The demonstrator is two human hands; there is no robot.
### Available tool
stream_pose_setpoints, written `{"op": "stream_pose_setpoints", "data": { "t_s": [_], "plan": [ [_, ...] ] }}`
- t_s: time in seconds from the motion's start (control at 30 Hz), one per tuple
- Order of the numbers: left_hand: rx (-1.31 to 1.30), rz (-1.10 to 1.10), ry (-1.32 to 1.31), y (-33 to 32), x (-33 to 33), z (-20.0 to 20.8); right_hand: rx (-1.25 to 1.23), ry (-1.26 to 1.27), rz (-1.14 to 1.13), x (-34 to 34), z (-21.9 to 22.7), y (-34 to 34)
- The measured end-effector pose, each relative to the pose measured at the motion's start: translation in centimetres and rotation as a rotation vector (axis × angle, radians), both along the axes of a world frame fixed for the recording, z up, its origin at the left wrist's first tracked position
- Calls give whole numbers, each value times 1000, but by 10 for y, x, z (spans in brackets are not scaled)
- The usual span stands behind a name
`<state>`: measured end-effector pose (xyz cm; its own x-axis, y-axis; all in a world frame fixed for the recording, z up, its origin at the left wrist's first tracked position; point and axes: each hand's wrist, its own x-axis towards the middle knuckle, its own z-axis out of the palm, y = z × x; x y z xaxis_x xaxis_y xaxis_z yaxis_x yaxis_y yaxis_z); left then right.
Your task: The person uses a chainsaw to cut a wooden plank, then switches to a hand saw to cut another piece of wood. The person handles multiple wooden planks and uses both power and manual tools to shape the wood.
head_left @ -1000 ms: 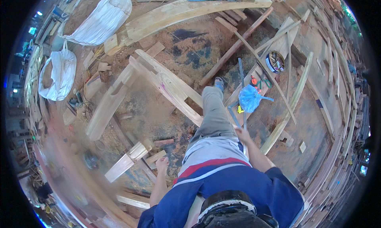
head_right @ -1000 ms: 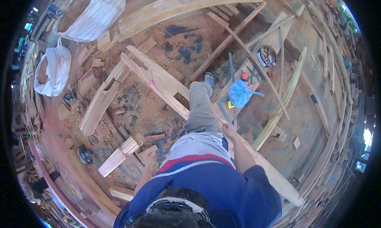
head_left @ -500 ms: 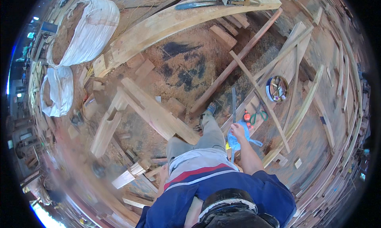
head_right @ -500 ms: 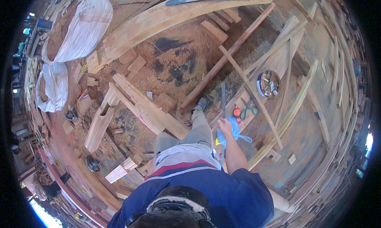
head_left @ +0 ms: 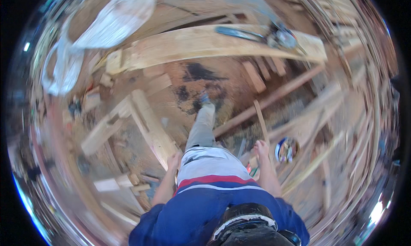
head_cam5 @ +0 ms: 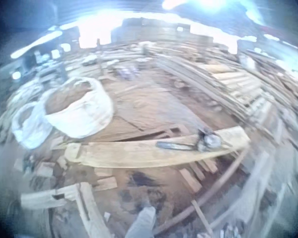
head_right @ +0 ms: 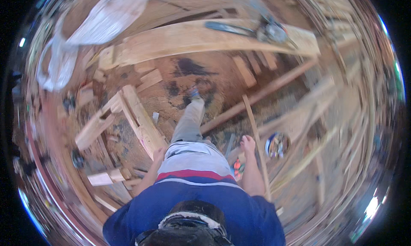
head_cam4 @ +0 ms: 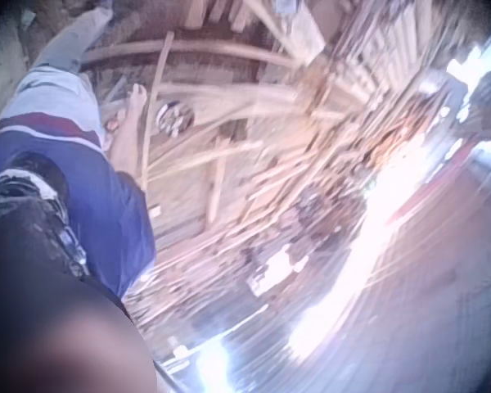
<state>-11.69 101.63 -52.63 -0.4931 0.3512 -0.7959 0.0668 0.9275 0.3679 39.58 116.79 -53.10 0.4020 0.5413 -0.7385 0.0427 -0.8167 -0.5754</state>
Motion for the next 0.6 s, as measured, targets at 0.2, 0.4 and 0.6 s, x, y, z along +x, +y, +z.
{"op": "stream_pose_setpoints", "data": {
  "t_s": [0.2,0.4,0.6],
  "plan": [
    [278,31,171,227,31,-14,-109,311,99,-9,9,147],
    [398,374,26,341,36,32,-123,58,443,43,46,365],
    [166,424,142,307,77,38,36,-77,370,45,63,628]
  ]
}}
